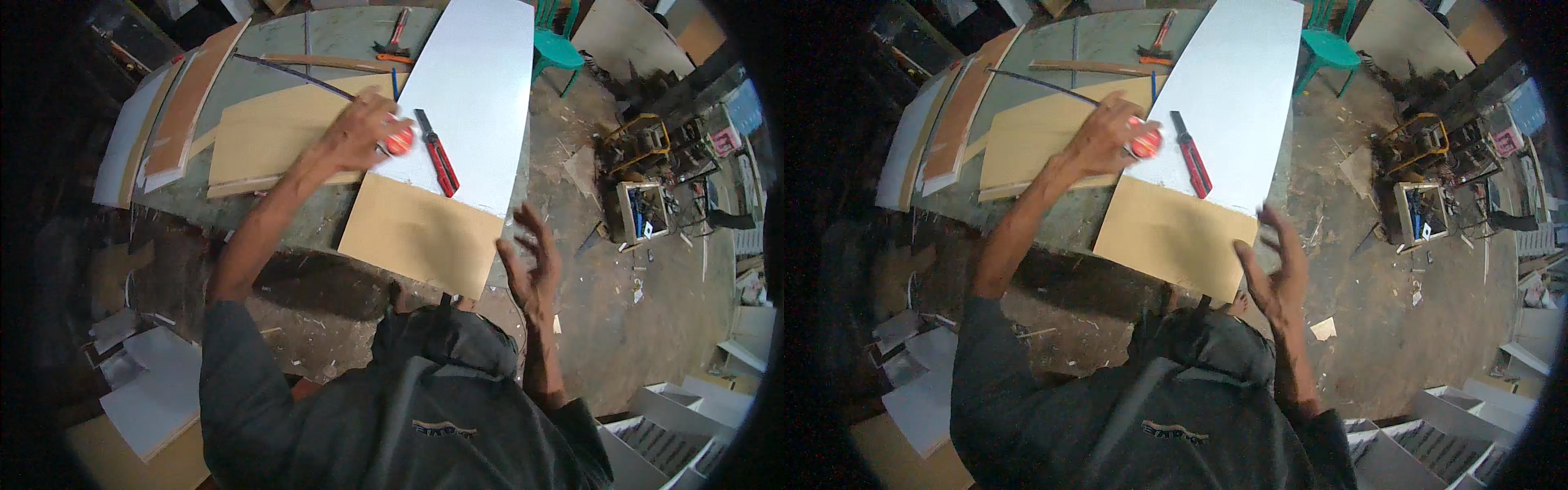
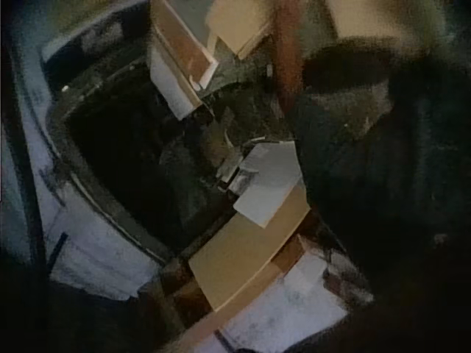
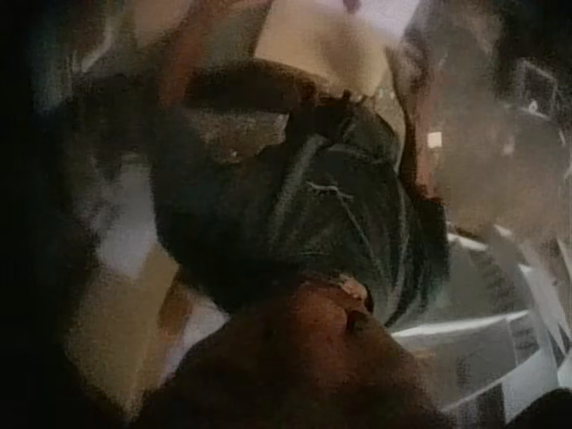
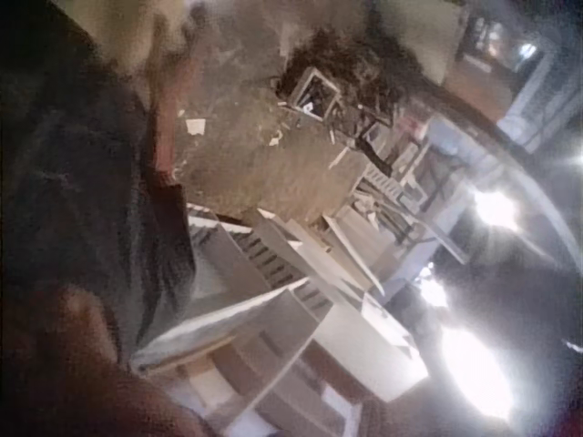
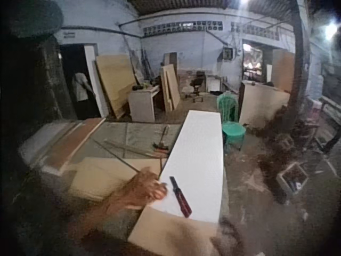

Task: The person measures, marks, and aligns wooden panels by hand and with a measuring tape, then holds the pieces in place while another person secures them using a power drill.

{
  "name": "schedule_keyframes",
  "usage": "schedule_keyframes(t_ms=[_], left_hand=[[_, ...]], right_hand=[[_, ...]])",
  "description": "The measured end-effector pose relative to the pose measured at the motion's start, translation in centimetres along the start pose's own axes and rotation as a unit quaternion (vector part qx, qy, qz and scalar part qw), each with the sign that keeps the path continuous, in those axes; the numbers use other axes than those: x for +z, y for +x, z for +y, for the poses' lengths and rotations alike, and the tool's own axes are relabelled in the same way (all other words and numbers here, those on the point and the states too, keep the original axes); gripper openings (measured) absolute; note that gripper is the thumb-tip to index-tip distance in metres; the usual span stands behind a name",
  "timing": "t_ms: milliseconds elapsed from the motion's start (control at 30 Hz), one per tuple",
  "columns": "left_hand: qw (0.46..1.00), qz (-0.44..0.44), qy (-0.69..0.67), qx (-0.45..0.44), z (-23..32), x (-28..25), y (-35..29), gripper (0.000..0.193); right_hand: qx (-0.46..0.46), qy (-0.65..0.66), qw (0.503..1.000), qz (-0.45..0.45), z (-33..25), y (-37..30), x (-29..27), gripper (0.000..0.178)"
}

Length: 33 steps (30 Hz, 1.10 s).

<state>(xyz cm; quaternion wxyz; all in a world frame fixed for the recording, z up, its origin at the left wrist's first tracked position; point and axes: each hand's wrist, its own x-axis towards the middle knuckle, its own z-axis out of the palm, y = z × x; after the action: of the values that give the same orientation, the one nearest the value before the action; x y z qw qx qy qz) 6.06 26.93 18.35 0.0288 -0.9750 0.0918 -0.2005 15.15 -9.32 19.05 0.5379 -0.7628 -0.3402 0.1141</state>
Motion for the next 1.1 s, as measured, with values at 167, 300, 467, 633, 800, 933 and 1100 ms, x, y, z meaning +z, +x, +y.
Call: schedule_keyframes(t_ms=[167, 300, 467, 633, 800, 933, 1100], left_hand=[[0.998, 0.024, -0.055, 0.012, 11.8, -8.3, 4.0, 0.061], [0.987, 0.058, -0.102, -0.107, 13.3, -10.6, 3.2, 0.068], [0.964, 0.028, -0.184, -0.191, 14.3, -11.7, 1.3, 0.078], [0.932, 0.017, -0.146, -0.331, 13.4, -13.3, -5.7, 0.038], [0.837, 0.033, -0.302, -0.454, 17.9, -8.9, -6.2, 0.02], [0.798, 0.032, -0.3, -0.522, 23.2, -4.7, -4.4, 0.021], [0.741, 0.071, -0.352, -0.567, 25.8, -3.5, -5.4, 0.022]], right_hand=[[-0.195, -0.018, 0.967, -0.164, -3.2, 6.4, 2.7, 0.114], [-0.251, 0.024, 0.937, -0.242, -4.4, 8.4, 3.2, 0.122], [-0.299, -0.093, 0.887, -0.339, -4.8, 11.2, 2.3, 0.106], [-0.149, 0.072, 0.89, -0.425, -2.0, 15.2, -0.7, 0.051], [-0.26, -0.067, 0.783, -0.561, -3.2, 15.6, 0.7, 0.049], [-0.337, -0.194, 0.698, -0.602, -2.8, 15.3, 1.8, 0.058], [-0.318, -0.062, 0.665, -0.673, 1.8, 16.6, 1.8, 0.053]])
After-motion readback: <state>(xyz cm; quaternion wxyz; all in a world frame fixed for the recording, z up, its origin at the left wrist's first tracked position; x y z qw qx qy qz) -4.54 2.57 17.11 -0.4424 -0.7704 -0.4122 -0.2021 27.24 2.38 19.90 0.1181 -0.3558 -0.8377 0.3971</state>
